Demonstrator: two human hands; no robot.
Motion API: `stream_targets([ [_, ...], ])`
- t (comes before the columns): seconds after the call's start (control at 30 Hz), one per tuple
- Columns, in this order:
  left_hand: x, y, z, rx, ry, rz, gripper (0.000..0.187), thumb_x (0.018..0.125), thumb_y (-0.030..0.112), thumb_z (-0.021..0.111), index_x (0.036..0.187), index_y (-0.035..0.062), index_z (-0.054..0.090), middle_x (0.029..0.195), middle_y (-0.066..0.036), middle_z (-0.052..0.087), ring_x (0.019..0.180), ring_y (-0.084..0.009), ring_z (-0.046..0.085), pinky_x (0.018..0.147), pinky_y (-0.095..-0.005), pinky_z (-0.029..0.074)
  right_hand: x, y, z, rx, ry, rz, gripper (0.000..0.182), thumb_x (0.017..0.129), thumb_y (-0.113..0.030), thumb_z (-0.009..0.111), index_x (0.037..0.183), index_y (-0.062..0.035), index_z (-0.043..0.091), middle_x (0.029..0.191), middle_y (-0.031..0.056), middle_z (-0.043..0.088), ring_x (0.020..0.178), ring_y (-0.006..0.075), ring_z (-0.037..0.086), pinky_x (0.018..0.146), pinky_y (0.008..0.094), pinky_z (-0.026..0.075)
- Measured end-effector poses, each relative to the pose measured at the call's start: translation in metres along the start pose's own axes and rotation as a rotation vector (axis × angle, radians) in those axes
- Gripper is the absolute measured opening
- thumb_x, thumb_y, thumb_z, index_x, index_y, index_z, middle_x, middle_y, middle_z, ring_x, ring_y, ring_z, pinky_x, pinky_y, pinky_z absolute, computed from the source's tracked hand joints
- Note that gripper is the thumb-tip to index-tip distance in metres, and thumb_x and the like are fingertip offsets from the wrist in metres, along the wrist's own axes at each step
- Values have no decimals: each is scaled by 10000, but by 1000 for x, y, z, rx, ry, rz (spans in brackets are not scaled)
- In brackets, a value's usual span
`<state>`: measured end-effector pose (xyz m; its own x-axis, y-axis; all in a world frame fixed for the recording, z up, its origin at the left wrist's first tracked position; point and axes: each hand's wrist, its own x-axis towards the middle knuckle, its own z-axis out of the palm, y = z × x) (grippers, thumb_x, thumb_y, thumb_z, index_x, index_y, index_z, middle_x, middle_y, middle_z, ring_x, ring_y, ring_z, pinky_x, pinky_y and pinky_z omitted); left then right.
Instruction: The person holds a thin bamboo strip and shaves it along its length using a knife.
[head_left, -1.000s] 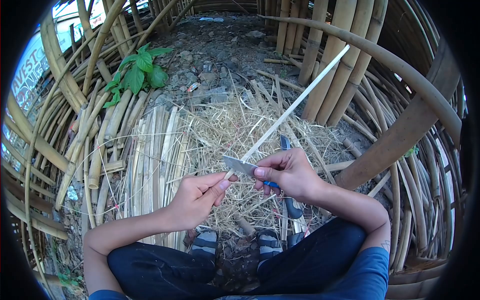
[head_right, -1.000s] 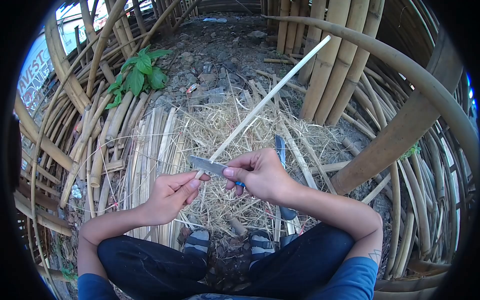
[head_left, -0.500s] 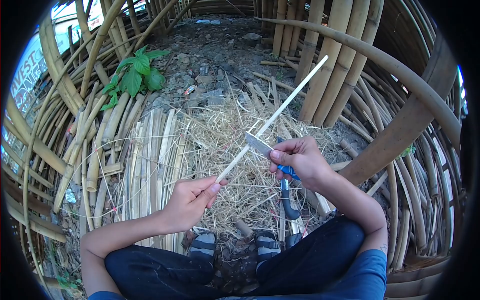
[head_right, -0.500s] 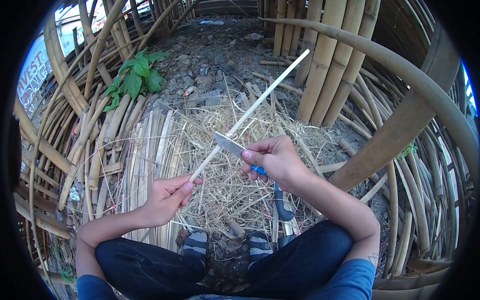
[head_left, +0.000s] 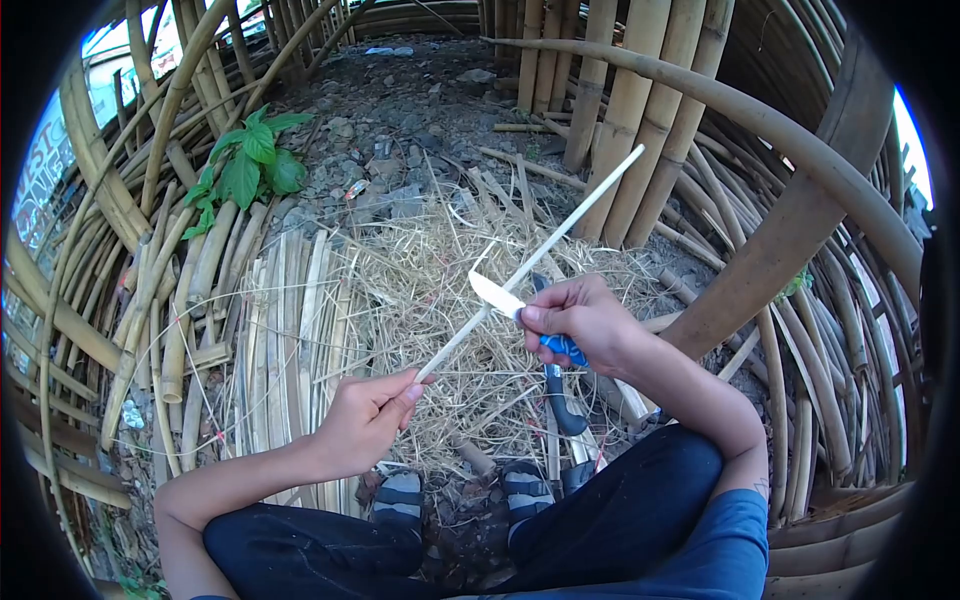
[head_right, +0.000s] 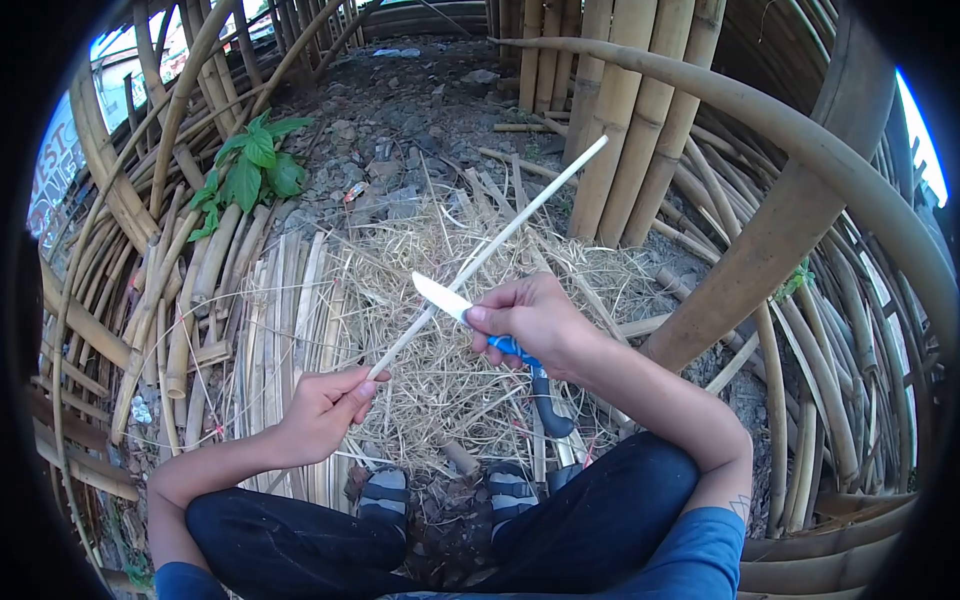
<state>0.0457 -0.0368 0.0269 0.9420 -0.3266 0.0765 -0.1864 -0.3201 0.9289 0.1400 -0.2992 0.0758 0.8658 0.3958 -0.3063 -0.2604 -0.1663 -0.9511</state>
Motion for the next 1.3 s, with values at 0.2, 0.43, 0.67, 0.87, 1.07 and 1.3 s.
stream_targets([
  [0.2,5,4,9,78,-5,23,246,988,91,463,1163,8,615,590,-12,482,522,-65,450,464,-245,369,-2,3,36,-132,-175,13,143,906,-94,621,918,36,679,687,66,662,522,93,588,430,218,430],
  [0.43,2,7,4,98,31,81,251,983,80,470,1178,-9,600,610,-16,491,529,-69,458,466,-244,377,5,1,26,-116,-99,-10,136,904,-81,618,928,37,681,698,73,671,524,88,591,433,210,438],
  [0.67,2,12,3,101,37,42,252,993,82,461,1165,-37,602,630,-12,487,575,-63,458,515,-231,385,6,-3,23,-123,-47,-23,139,898,-78,626,917,50,679,701,85,673,532,93,593,429,215,430],
  [0.87,2,12,3,97,51,29,256,994,91,466,1170,-33,605,630,-7,493,572,-60,459,516,-227,392,4,-4,17,-129,-25,-57,140,894,-88,635,886,44,682,686,81,665,537,90,585,439,226,425],
  [1.07,2,14,2,102,50,26,261,993,92,468,1177,-30,607,620,-1,485,564,-54,453,512,-225,388,4,-4,14,-184,-1,-71,145,893,-102,635,906,30,693,691,66,672,523,83,583,418,225,416],
  [1.3,-3,5,-1,113,88,40,245,981,85,484,1148,-23,627,598,-13,501,523,-59,465,459,-239,379,10,-3,-8,-112,109,-91,139,896,-81,620,927,41,679,679,79,659,495,89,568,385,212,390],
])
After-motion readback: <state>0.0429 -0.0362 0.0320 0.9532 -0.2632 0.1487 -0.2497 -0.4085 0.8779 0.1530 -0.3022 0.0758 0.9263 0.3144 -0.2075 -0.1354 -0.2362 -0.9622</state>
